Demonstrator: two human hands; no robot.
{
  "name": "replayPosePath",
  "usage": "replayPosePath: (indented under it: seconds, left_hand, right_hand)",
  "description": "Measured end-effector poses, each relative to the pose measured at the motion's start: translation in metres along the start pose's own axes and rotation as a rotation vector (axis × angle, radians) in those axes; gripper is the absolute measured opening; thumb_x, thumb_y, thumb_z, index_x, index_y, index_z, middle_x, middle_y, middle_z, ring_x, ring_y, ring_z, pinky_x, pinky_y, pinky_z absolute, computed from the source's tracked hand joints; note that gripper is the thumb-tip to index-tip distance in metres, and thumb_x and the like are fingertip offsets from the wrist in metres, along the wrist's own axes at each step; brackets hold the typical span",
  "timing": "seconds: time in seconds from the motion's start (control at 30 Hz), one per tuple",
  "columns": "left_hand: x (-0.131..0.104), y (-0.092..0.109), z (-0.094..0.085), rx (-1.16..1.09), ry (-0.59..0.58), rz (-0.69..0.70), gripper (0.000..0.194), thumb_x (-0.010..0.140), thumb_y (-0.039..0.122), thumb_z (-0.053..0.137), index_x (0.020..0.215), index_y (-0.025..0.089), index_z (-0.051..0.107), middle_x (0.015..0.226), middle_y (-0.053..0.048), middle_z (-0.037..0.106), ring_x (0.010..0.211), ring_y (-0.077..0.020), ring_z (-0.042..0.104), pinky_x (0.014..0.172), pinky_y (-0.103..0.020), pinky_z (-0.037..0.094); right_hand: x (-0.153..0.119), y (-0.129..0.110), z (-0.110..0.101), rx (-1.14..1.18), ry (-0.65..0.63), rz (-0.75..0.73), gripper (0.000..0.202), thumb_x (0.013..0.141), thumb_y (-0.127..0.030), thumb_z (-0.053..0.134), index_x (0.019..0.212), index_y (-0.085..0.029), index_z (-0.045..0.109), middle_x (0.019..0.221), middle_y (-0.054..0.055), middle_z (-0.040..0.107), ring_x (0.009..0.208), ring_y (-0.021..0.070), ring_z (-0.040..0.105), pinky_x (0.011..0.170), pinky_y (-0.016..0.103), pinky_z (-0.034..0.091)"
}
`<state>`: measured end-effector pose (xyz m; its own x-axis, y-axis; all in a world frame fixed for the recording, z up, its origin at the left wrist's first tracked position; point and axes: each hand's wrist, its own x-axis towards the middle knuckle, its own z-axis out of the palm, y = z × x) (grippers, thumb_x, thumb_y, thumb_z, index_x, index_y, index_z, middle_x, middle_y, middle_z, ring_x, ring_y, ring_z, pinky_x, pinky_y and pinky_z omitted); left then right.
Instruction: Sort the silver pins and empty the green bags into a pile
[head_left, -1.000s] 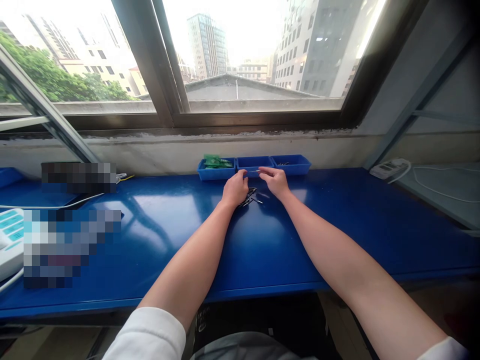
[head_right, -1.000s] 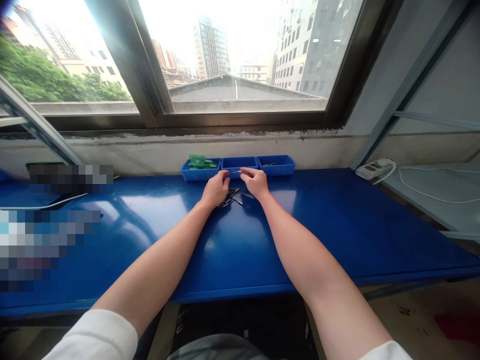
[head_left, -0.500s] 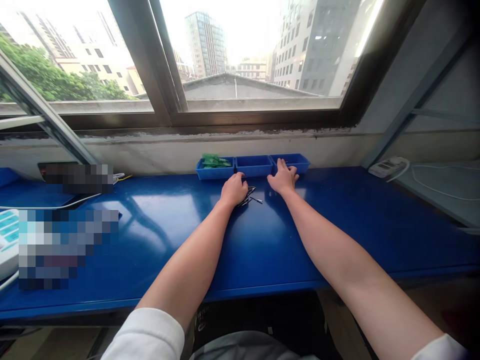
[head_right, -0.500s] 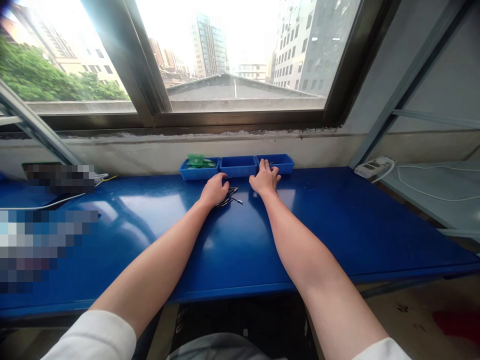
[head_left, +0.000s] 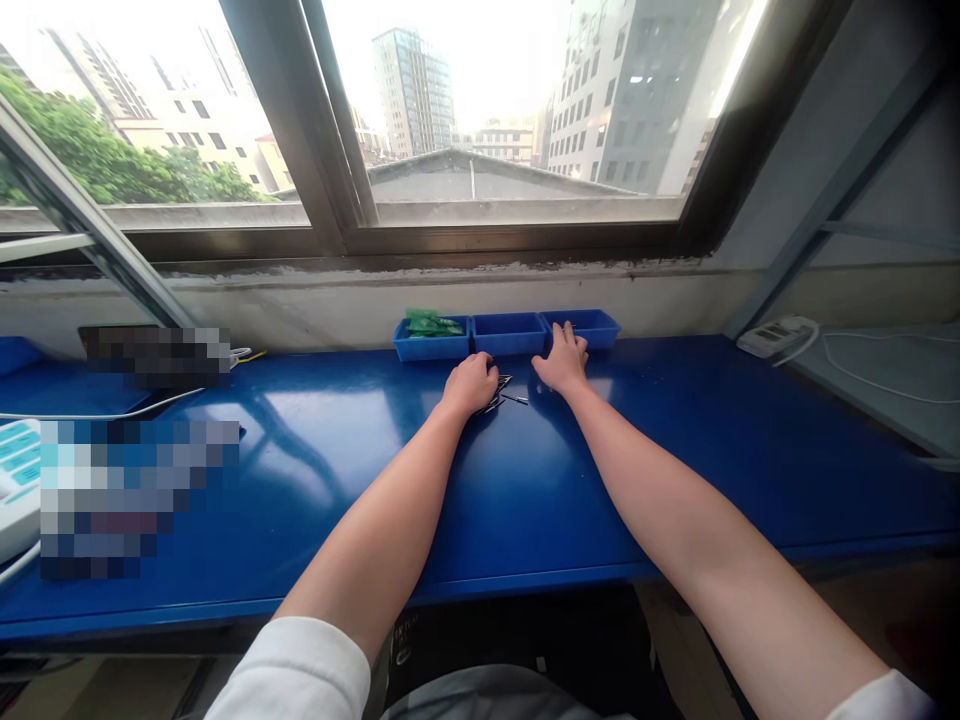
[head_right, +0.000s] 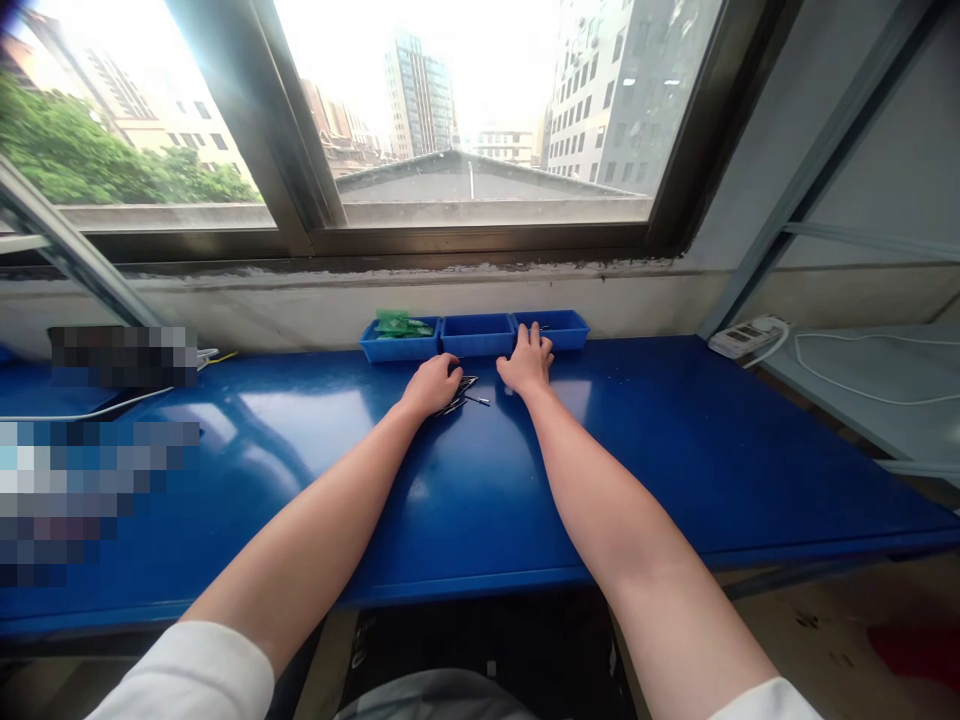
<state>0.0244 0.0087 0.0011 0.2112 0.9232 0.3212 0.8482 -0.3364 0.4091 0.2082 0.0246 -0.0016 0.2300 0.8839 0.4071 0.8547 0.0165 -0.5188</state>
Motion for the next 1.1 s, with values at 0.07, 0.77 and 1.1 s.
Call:
replayPosePath:
  seconds: [0.07, 0.77, 1.1]
  left_hand:
    - [0.000, 0.000, 0.001, -0.001, -0.003, 0.005, 0.030, 0.089, 0.033, 0.040, 0.109, 0.019, 0.058, 0.113, -0.011, 0.063, 0.104, -0.0243, 0.058, 0.088, -0.034, 0.045]
    - [0.003, -0.002, 0.005, -0.113, -0.003, 0.126, 0.029, 0.092, 0.024, 0.032, 0.102, 0.018, 0.059, 0.103, -0.008, 0.066, 0.096, -0.0190, 0.059, 0.085, -0.029, 0.045]
    - [0.003, -0.002, 0.007, -0.118, -0.010, 0.176, 0.029, 0.092, 0.025, 0.032, 0.099, 0.018, 0.059, 0.100, -0.008, 0.065, 0.092, -0.0191, 0.059, 0.082, -0.030, 0.046]
  right_hand:
    - [-0.001, -0.003, 0.001, 0.027, 0.070, -0.049, 0.063, 0.070, -0.028, 0.057, 0.130, -0.015, 0.045, 0.143, 0.014, 0.035, 0.121, 0.0344, 0.032, 0.097, 0.050, 0.034]
    - [-0.017, -0.025, 0.008, 0.046, -0.391, -0.512, 0.018, 0.081, -0.032, 0.060, 0.090, -0.020, 0.069, 0.099, 0.008, 0.060, 0.095, 0.0221, 0.050, 0.085, 0.035, 0.040]
    - [-0.016, -0.023, 0.010, 0.129, -0.310, -0.589, 0.017, 0.083, -0.021, 0.053, 0.077, -0.018, 0.069, 0.082, 0.006, 0.063, 0.083, 0.0183, 0.055, 0.077, 0.028, 0.041]
